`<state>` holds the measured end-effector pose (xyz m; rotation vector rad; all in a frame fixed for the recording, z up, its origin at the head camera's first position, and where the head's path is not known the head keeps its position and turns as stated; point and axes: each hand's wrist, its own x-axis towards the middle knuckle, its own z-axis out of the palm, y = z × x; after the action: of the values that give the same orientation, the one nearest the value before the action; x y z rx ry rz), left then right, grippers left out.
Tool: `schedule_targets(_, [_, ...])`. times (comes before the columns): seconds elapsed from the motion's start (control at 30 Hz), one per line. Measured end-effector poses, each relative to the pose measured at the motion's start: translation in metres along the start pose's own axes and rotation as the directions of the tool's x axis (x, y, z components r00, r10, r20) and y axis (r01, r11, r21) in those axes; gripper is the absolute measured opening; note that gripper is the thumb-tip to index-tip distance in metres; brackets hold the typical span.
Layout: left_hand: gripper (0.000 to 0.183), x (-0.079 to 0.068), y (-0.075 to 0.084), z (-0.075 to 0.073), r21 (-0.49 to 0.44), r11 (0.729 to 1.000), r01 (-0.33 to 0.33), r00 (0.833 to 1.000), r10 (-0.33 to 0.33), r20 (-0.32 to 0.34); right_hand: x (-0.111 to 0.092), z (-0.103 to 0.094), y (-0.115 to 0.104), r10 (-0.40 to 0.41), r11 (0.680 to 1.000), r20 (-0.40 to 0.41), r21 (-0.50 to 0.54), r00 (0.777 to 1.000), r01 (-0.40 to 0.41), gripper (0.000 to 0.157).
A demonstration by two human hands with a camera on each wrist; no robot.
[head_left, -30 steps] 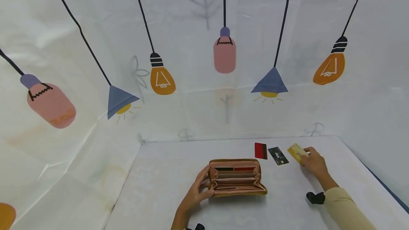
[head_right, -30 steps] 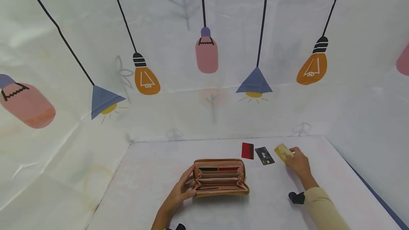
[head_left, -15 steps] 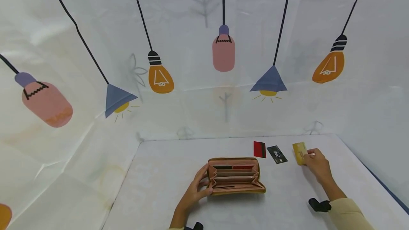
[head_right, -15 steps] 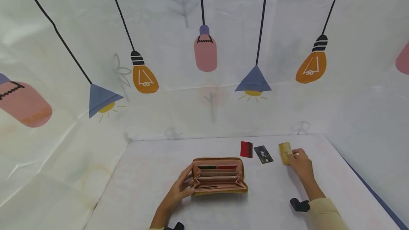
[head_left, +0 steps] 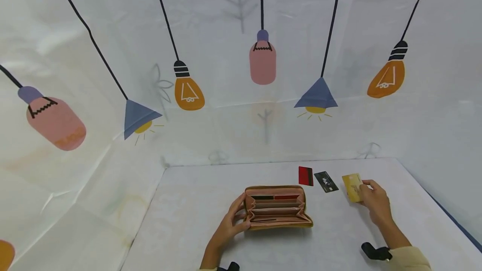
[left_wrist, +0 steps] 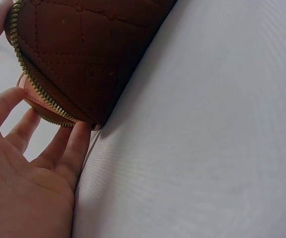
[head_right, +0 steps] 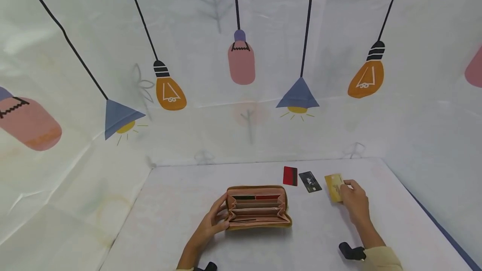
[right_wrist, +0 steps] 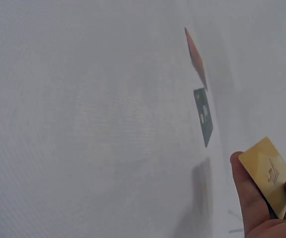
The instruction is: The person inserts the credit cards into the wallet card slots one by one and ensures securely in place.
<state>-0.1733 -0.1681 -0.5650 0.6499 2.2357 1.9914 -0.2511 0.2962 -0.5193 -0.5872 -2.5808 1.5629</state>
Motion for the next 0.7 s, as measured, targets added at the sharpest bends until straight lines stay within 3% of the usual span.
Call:
schedule_targets(0.17, [0.081,0.001,-0.002,-0.001,0.005,1.000,-0.025,1.000,0.025,0.003,-0.008,0.005,0.002,0.018,0.999,0.002,0.028,1.000,-0.018,0.053])
schedule_targets(0.33, [0.080,0.002,-0.004,0.001,-0.018,1.000,-0.020,1.000,0.020,0.013,-0.015,0.011,0.000,0.045,0.988,0.049,0.145,0.998,-0.052,0.053])
schedule_targets(0.53, [0.080,0.001,-0.003,0.001,-0.030,0.999,-0.025,0.999,0.026,0.023,-0.026,0.015,-0.006,0.021,0.958,0.126,0.281,0.992,-0.056,0.058])
schedule_targets(0.7, [0.080,0.001,-0.002,0.001,-0.024,1.000,-0.020,1.000,0.021,0.022,-0.037,0.015,-0.016,-0.037,0.913,0.193,0.405,0.980,-0.045,0.058])
